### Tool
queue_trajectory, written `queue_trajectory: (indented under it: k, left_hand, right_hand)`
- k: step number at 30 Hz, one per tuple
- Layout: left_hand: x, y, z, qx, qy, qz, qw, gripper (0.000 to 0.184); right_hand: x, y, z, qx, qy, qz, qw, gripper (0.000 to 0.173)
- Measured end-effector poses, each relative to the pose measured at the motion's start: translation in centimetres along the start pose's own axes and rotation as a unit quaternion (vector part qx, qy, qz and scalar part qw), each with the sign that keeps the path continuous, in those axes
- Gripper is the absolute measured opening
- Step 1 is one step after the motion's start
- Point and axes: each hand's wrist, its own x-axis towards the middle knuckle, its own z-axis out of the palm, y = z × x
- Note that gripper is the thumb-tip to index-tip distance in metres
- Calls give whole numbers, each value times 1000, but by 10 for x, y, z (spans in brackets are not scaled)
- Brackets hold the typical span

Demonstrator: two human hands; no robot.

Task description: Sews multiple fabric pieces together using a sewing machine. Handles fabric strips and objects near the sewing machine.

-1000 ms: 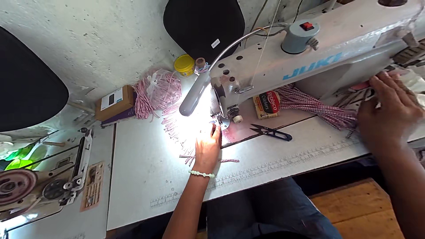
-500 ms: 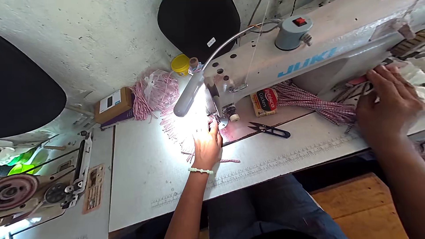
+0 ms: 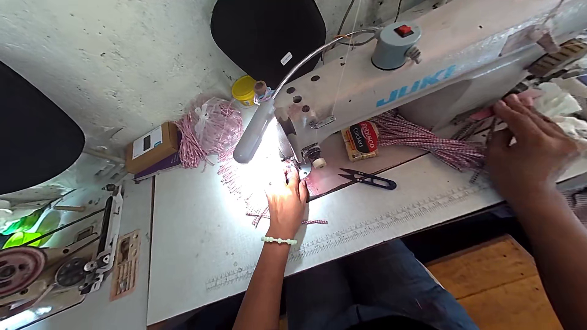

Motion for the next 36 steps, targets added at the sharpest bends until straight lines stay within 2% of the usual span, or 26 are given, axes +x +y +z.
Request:
queue_trajectory:
  k: [6, 10, 13, 16, 19, 24, 28, 33, 36]
  left_hand:
    - [14, 6, -6, 26, -57, -48, 997, 41]
    - [12, 2, -17, -17, -94, -54, 994, 41]
    - [-20, -12, -17, -126, 12, 80, 989, 29]
    - [-53, -23, -21, -201, -20, 166, 965, 17]
    - [-60, -31, -15, -168, 25, 166, 971, 11]
    - [-15, -29, -2, -75, 116, 141, 980, 17]
    - [8, -31, 6, -11, 130, 137, 982, 20]
    - [3, -26, 9, 82, 136, 172, 972, 27]
    - [0, -17, 6, 123, 118, 160, 972, 27]
  right_hand:
    - [2, -2, 2, 0, 32, -17, 999, 40]
    - [3, -2, 3, 4, 33, -11, 999, 39]
    - [4, -1, 4, 6, 32, -8, 999, 40]
    - [4, 0, 4, 8, 31, -6, 999, 40]
    - [3, 4, 7, 9, 34, -11, 999, 40]
    - [4, 0, 5, 11, 34, -14, 999, 40]
    - [5, -3, 4, 10, 36, -11, 999, 41]
    - [5, -5, 4, 9, 39, -16, 999, 40]
    - [5, -4, 4, 14, 36, -18, 999, 40]
